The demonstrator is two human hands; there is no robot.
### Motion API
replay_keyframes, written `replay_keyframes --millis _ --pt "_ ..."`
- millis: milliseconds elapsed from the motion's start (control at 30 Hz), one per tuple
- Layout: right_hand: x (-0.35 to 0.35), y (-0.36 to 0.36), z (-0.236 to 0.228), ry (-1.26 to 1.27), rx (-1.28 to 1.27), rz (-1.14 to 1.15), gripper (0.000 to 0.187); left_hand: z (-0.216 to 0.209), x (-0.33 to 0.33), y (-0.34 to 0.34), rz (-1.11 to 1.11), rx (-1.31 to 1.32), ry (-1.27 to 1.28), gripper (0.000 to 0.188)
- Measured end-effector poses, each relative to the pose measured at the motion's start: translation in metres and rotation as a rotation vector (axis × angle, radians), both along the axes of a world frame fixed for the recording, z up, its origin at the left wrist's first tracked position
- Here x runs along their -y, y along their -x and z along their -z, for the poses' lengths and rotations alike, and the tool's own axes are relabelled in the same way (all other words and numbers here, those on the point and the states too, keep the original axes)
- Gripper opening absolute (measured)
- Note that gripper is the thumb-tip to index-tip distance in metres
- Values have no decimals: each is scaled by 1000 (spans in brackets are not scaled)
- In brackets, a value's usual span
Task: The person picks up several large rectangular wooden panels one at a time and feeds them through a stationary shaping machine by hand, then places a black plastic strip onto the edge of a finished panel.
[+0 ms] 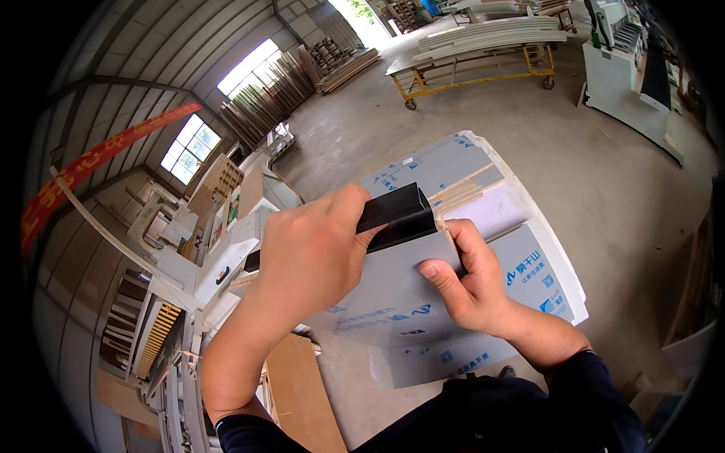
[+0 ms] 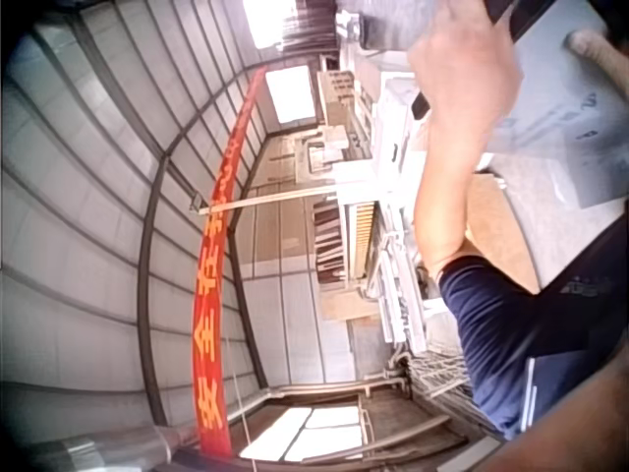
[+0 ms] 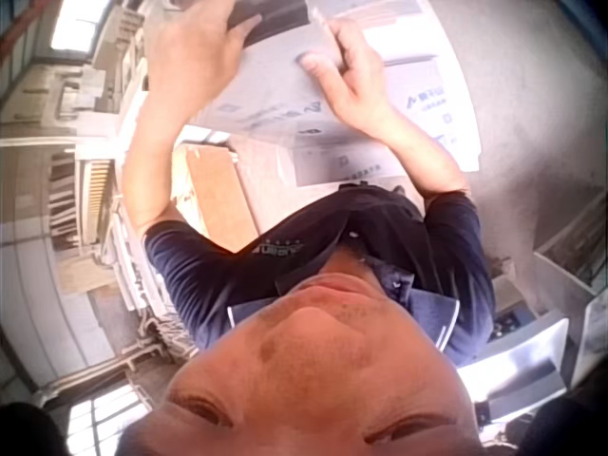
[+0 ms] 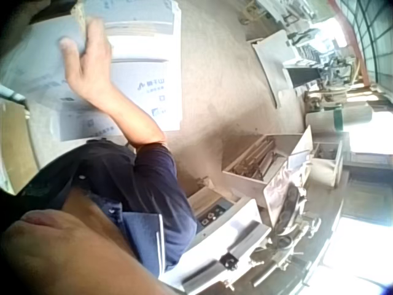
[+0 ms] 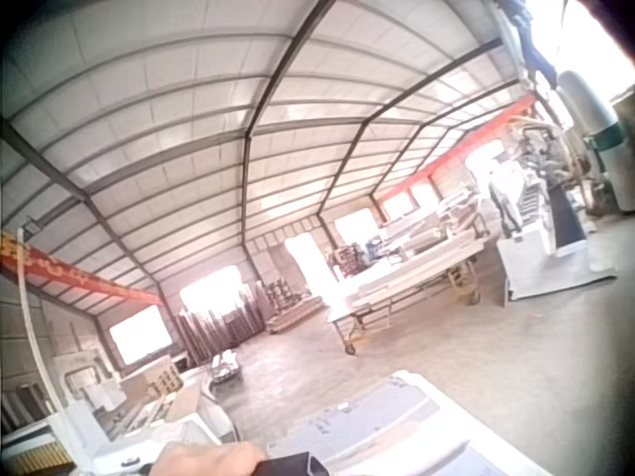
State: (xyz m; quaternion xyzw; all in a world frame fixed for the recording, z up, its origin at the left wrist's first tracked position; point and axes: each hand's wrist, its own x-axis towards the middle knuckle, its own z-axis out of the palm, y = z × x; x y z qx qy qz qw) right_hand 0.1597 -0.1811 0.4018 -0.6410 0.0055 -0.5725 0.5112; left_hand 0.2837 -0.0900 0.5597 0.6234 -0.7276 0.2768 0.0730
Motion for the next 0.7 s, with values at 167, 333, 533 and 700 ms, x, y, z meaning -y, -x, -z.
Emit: replay_keyframes --millis 167,333,533,700 --pt "3 -3 0 14 3 -1 31 -4 4 2 19 10 -23 23" --pt "6 -3 -1 -18 -17 -19 30 0 8 2 4 34 -4 23" --pt "5 -4 1 -2 -1 -2 29 -6 9 0 20 -41 -83 23" --pt "8 -6 -1 -12 -3 -13 28 -3 12 -1 12 -33 -42 23"
